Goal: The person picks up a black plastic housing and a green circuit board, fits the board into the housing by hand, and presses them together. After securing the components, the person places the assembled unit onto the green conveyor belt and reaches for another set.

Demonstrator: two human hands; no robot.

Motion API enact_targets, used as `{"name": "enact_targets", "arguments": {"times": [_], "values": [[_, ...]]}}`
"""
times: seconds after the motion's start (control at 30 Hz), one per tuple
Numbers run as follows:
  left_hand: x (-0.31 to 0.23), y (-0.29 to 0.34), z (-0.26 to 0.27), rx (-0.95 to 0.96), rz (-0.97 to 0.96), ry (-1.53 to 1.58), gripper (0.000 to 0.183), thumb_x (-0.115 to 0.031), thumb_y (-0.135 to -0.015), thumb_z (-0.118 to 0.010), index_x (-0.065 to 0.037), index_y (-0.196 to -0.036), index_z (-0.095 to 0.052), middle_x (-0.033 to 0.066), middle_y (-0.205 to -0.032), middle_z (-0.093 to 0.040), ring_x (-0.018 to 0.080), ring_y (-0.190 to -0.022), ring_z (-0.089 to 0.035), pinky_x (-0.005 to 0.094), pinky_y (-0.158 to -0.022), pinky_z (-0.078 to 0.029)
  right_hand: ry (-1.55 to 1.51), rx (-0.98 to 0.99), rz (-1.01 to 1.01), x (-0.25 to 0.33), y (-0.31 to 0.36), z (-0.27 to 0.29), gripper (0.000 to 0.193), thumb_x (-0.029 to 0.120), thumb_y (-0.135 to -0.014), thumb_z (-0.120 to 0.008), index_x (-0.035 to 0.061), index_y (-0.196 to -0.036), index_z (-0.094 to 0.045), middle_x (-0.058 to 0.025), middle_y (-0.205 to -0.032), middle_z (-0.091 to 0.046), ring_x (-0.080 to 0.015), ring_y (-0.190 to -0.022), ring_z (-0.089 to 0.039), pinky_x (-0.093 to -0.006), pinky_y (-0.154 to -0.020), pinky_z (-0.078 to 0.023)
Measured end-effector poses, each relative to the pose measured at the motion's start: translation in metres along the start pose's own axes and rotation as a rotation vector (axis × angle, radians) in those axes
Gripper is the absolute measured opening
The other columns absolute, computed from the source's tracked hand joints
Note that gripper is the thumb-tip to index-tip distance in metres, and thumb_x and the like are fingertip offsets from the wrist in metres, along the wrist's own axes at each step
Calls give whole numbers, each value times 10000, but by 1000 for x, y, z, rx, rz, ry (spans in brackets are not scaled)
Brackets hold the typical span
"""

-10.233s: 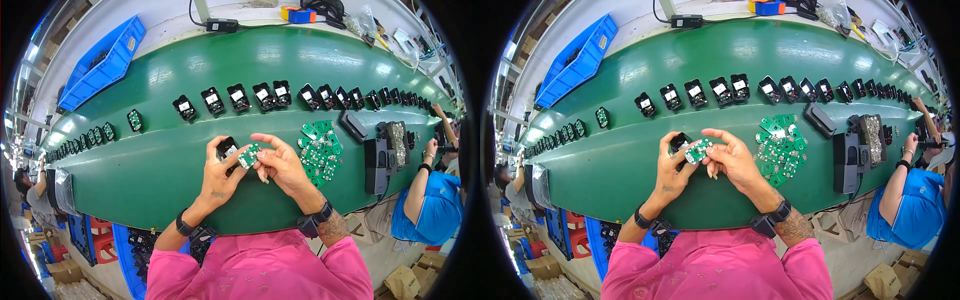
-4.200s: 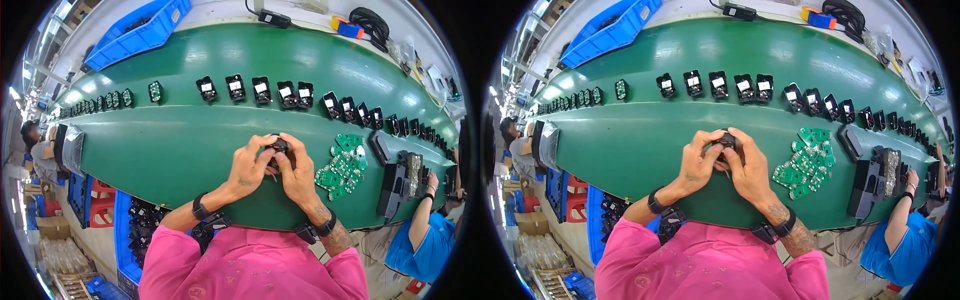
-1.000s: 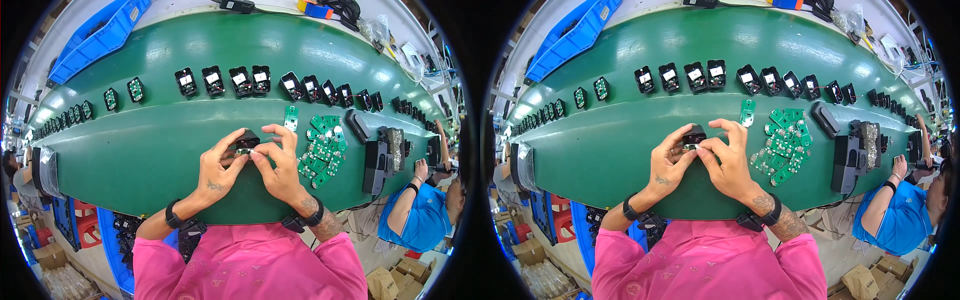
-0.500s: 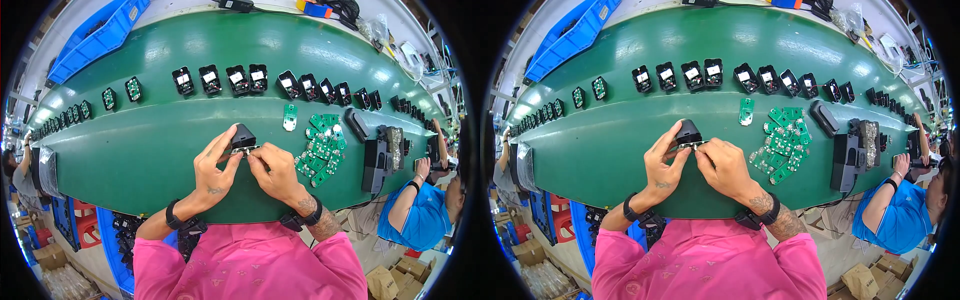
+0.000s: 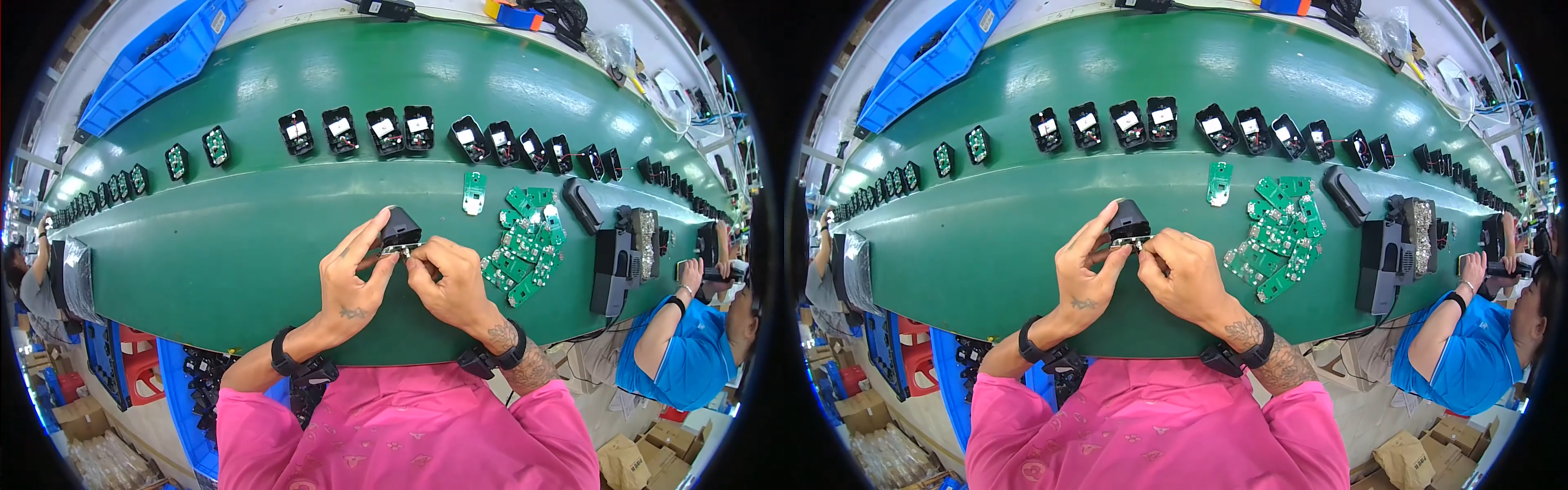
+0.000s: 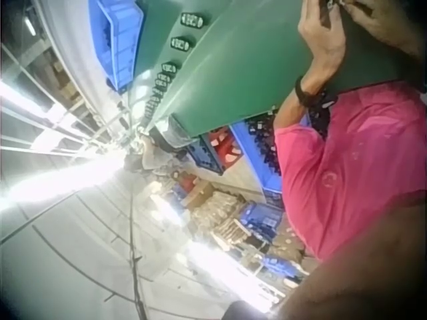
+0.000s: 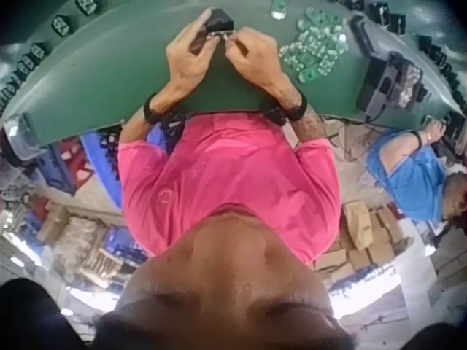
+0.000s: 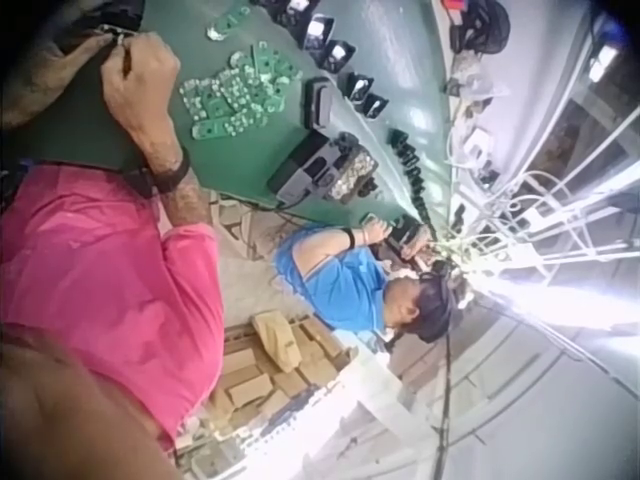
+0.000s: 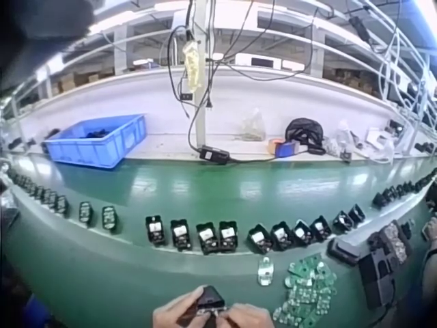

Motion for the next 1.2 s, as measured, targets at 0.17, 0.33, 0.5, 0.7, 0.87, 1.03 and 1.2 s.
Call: {"name": "enact_targets", "arguments": {"times": [0.17,0.33,0.5,0.7,0.87,1.03,1.2], "values": [[-8,1,-1,-5,-147,-112,570,92,-842,-666,-14,-1386,-532,168,-1293,-610,229,-1061,-670,322,-876,-590,-34,-9,-21,-1,1,1,55,-9,-822,-641,-30,-793,-599,-103,-691,-578,-205,-538,-579,-318,-496,-447],[-5,-1,-3,5,-55,-53,559,89,-835,-670,-21,-1371,-552,174,-1284,-618,227,-1044,-677,324,-872,-591,-6,81,54,2,-2,1,62,11,-846,-636,-26,-815,-596,-123,-711,-579,-273,-590,-581,-370,-539,-444],[-8,3,-4,2,-216,-277,558,96,-817,-680,-29,-1350,-575,199,-1265,-622,238,-1037,-686,336,-869,-595,-7,125,21,-2,-2,-1,69,25,-862,-632,-24,-830,-596,-132,-722,-581,-303,-609,-583,-388,-561,-449],[-7,4,-7,-36,-159,-223,547,97,-799,-694,-22,-1323,-596,222,-1273,-610,242,-1016,-696,341,-848,-604,47,42,31,-3,0,1,54,9,-862,-629,-24,-833,-596,-141,-729,-589,-312,-619,-595,-387,-562,-459],[-3,-4,-8,0,-70,-150,537,76,-841,-661,-15,-1358,-546,193,-1277,-591,225,-969,-707,311,-799,-610,30,4,5,-11,1,0,66,27,-875,-640,-18,-839,-606,-130,-725,-593,-276,-612,-600,-362,-555,-465],[15,-8,-14,48,180,333,513,29,-895,-633,-37,-1388,-506,126,-1248,-532,196,-903,-704,275,-719,-616,62,-153,-204,-22,0,31,145,101,-928,-640,-43,-932,-631,-69,-729,-619,-135,-604,-586,-287,-544,-470],[8,-10,-23,196,182,192,664,146,-813,-653,-10,-1423,-443,95,-1316,-468,216,-1031,-678,225,-793,-601,-323,14,-427,-51,7,10,136,92,-962,-634,-44,-956,-630,-2,-684,-602,-73,-550,-530,-238,-516,-450]]}}
Point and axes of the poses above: each hand's wrist, its own y-axis away from the middle knuckle, its own z-axis out of the back of the hand, x = y × z, the point moved 10 cm from there along -y, towards the middle knuckle
